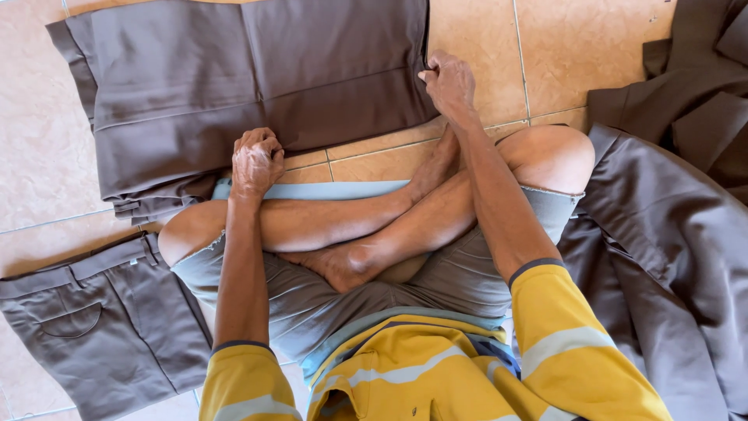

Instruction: The person sits cross-legged on a tiled floor and folds brown trousers by hand. They smooth the fabric, fold the legs together, and then fold the garment into a compact rectangle, placing the finished item aside before repeating the process with another pair.

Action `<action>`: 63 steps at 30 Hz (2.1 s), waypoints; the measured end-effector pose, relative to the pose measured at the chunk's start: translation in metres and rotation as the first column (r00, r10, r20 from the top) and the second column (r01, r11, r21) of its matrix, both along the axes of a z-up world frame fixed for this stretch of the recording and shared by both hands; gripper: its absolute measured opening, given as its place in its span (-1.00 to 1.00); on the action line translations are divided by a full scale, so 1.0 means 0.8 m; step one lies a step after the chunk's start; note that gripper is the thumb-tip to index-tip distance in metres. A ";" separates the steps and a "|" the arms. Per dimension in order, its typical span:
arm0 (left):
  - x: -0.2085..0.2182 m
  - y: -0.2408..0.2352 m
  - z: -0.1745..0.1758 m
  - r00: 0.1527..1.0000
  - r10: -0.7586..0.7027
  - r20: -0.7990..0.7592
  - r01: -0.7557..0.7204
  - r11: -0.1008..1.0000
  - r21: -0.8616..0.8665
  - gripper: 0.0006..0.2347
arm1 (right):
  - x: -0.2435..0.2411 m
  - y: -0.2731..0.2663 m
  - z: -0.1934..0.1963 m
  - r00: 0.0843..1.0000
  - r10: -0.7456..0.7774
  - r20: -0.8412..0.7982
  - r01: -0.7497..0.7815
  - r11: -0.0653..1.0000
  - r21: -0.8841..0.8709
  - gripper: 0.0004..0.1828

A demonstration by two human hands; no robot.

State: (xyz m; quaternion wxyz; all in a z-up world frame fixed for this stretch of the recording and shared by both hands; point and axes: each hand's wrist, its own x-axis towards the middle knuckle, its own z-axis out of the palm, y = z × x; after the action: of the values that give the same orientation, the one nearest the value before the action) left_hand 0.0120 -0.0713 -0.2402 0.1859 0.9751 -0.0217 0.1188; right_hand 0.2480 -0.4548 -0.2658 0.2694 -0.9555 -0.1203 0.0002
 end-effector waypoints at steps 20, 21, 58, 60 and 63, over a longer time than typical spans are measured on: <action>-0.002 -0.005 0.012 0.998 -0.024 -0.050 0.018 0.994 -0.108 -0.91 | -0.029 0.007 0.055 0.976 0.202 -0.082 -0.218 0.902 -0.371 -0.42; 0.001 -0.006 0.014 0.999 -0.022 -0.049 0.017 0.994 -0.108 -0.91 | -0.019 0.002 0.043 0.976 0.204 -0.081 -0.220 0.902 -0.372 -0.42; -0.020 -0.098 -0.013 0.952 0.150 -0.267 -0.091 0.971 0.221 -0.60 | -0.047 0.141 -0.088 0.937 -0.167 -0.307 0.198 0.978 0.072 -0.63; -0.019 -0.097 -0.021 0.949 0.140 -0.282 -0.076 0.971 0.225 -0.61 | -0.021 0.122 -0.107 0.948 -0.187 -0.257 0.213 0.974 0.076 -0.72; -0.021 -0.096 -0.031 0.974 0.040 -0.221 0.001 0.983 0.181 -0.55 | 0.026 0.070 -0.095 0.975 -0.187 -0.123 0.193 0.980 0.046 -0.65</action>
State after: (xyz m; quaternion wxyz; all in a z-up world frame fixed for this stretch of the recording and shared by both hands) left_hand -0.0045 -0.1479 -0.2648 0.0971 0.9952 -0.0017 0.0078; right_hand 0.2689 -0.3987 -0.3419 0.3021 -0.9528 -0.0122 0.0277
